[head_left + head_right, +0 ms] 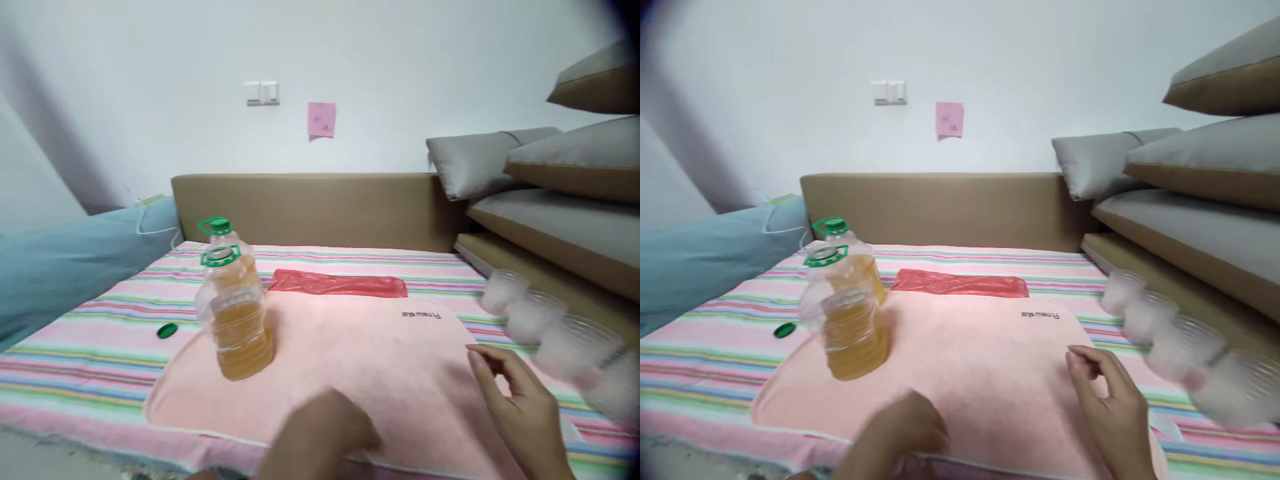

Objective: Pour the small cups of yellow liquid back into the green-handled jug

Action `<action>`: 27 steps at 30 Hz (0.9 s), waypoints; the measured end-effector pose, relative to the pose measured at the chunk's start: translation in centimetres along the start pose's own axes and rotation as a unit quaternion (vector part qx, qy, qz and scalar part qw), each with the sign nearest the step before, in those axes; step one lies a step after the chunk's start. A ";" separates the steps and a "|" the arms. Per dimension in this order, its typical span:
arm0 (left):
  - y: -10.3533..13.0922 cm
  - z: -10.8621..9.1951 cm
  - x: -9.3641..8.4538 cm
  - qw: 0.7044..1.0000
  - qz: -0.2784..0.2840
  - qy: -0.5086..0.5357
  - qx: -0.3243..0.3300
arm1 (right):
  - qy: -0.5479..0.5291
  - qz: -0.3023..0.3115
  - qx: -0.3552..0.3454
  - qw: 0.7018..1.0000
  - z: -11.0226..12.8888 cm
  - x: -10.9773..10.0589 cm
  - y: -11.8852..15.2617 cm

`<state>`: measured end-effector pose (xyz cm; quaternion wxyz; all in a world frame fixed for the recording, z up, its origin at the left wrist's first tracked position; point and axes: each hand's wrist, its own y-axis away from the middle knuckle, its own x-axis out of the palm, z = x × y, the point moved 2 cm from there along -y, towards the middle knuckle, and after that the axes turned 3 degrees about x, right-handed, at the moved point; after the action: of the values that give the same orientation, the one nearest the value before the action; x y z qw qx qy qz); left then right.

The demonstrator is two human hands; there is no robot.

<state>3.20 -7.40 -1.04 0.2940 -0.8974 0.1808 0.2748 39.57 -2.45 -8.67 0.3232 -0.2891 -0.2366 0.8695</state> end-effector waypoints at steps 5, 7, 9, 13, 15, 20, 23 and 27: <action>-0.1 0.4 -15.8 0.884 -0.405 -0.224 0.068 | -0.050 0.114 -0.125 0.984 5.6 5.8 2.4; -1.3 1.9 -20.2 0.876 -0.375 -0.297 0.059 | -0.064 0.153 -0.175 0.970 7.1 7.2 3.4; -2.5 4.5 -23.1 0.920 -0.291 -0.263 -0.009 | -0.074 0.179 -0.206 0.959 7.9 8.2 4.3; -3.6 9.0 -24.9 0.977 -0.138 -0.147 -0.068 | -0.072 0.196 -0.209 0.955 7.5 8.6 5.0; -3.8 9.8 -24.8 0.980 -0.092 -0.162 -0.072 | -0.065 0.198 -0.202 0.957 7.0 8.5 4.7; -4.1 9.3 -25.1 0.968 -0.093 -0.228 -0.046 | -0.045 0.191 -0.161 0.967 6.2 8.0 3.6; -4.2 8.9 -25.7 0.965 -0.101 -0.240 -0.020 | -0.051 0.181 -0.143 0.972 6.3 7.7 3.4; -4.5 8.8 -26.0 0.964 -0.095 -0.247 -0.011 | -0.062 0.191 -0.130 0.971 6.2 7.4 3.7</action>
<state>-18.39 5.77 10.54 0.3444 -0.8177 0.0137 0.4611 29.34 -1.18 -8.97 0.0952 -0.3138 -0.3079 0.8931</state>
